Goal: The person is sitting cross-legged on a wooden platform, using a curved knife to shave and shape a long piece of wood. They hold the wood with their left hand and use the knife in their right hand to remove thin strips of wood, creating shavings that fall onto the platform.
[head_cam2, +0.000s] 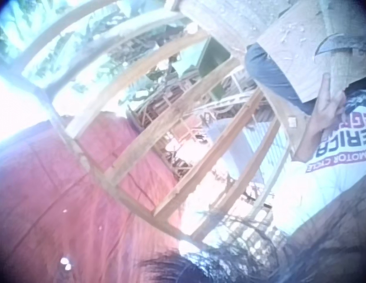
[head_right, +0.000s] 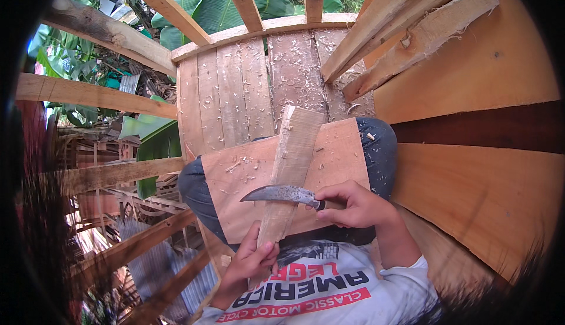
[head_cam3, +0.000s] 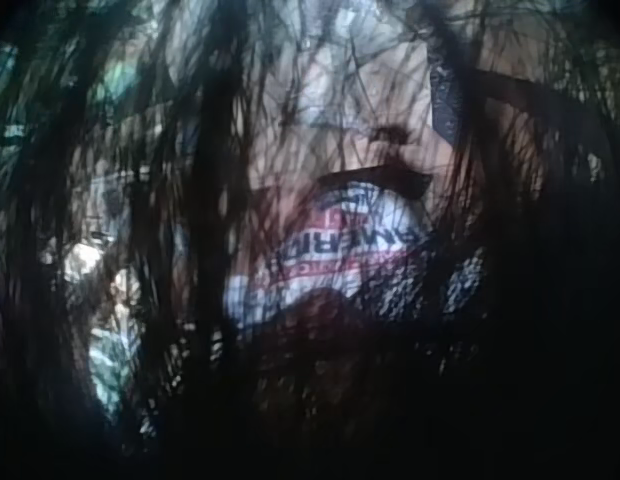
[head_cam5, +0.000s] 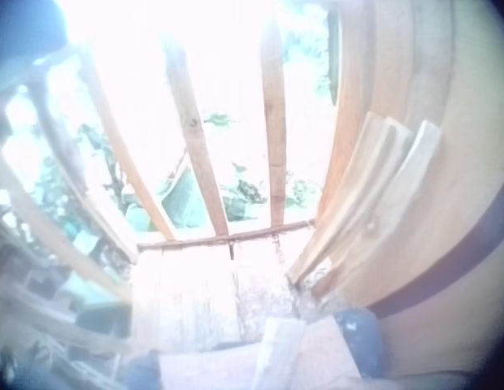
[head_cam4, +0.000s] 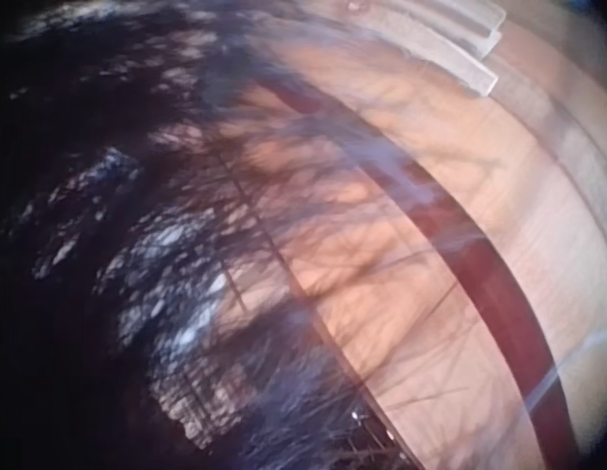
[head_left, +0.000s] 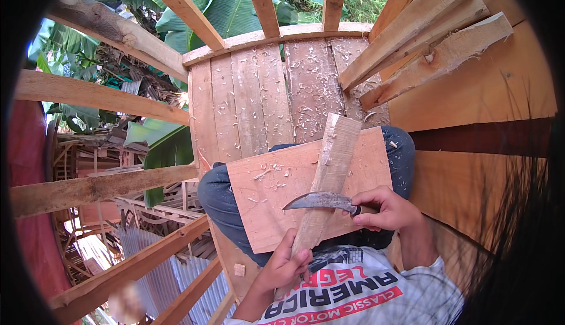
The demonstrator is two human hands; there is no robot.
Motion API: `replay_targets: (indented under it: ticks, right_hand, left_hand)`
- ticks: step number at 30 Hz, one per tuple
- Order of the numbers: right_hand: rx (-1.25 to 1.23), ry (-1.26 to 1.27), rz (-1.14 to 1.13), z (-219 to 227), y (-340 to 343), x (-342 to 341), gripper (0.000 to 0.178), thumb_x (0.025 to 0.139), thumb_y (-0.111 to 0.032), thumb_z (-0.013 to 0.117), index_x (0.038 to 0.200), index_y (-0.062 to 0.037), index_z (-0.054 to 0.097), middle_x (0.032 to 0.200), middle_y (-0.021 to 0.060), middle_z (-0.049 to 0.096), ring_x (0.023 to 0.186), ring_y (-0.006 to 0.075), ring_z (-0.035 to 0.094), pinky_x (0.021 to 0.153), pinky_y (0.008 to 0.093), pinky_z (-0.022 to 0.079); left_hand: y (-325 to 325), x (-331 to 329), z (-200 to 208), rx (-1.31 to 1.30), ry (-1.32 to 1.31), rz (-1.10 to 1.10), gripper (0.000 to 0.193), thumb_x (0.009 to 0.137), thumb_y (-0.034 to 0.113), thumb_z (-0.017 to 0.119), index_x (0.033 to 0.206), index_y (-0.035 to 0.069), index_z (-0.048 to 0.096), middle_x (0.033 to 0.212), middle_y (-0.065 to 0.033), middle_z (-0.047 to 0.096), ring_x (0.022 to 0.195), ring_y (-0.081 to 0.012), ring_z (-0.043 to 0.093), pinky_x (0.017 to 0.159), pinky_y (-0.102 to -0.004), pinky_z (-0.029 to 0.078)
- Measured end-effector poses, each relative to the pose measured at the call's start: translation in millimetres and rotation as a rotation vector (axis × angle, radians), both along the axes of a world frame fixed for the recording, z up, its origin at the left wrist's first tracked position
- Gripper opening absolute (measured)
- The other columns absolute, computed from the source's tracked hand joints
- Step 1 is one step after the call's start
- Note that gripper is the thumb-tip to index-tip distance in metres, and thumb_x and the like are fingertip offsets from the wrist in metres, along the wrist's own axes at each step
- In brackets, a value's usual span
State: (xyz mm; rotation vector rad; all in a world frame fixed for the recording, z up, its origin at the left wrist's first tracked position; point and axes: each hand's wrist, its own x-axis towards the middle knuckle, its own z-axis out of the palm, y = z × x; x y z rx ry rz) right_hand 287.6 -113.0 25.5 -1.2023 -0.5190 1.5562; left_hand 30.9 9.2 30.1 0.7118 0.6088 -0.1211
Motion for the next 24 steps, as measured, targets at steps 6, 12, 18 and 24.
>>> replay_targets:
  ticks: [6,12,18,24]
  right_hand:
    - [-0.019,-0.267,0.036,-7,-1,1,0.019,0.086,-0.006,0.066,0.103,0.0001,0.066,0.076,-0.0032,0.06,0.058,0.0011,0.049,0.051,0.0184,0.039]
    - [-0.013,-0.328,-0.756,-22,2,28,0.019,0.089,-0.004,0.06,0.107,0.0021,0.059,0.07,-0.0014,0.055,0.047,0.0038,0.047,0.04,0.021,0.035]
    - [0.0,0.004,0.001,-3,-4,-5,0.017,0.088,-0.002,0.061,0.104,0.0016,0.062,0.069,-0.0017,0.056,0.051,0.0022,0.047,0.045,0.0185,0.036]
    - [-0.024,-0.041,-0.022,-2,-4,-2,0.018,0.087,-0.004,0.063,0.105,0.0005,0.063,0.067,-0.0023,0.056,0.051,0.0021,0.048,0.044,0.0178,0.036]
  left_hand:
    - [-1,-4,-5,-0.015,-0.035,0.019,0.042,0.099,0.011,0.041,0.136,0.006,0.022,0.073,-0.0019,0.039,0.055,-0.0064,0.035,0.053,-0.0279,0.051]
    - [-4,-4,-4,-0.017,-0.005,0.013,0.042,0.098,0.01,0.04,0.137,0.007,0.023,0.071,-0.0012,0.037,0.054,-0.0069,0.034,0.056,-0.0312,0.053]
    - [-4,3,-2,0.003,-0.033,0.064,0.038,0.099,0.011,0.041,0.132,0.004,0.025,0.07,-0.0002,0.037,0.054,-0.0057,0.035,0.055,-0.0294,0.053]
    - [-1,0,-3,0.012,-0.026,0.018,0.036,0.098,0.01,0.04,0.131,0.003,0.026,0.07,-0.0003,0.037,0.053,-0.0051,0.035,0.056,-0.0296,0.054]
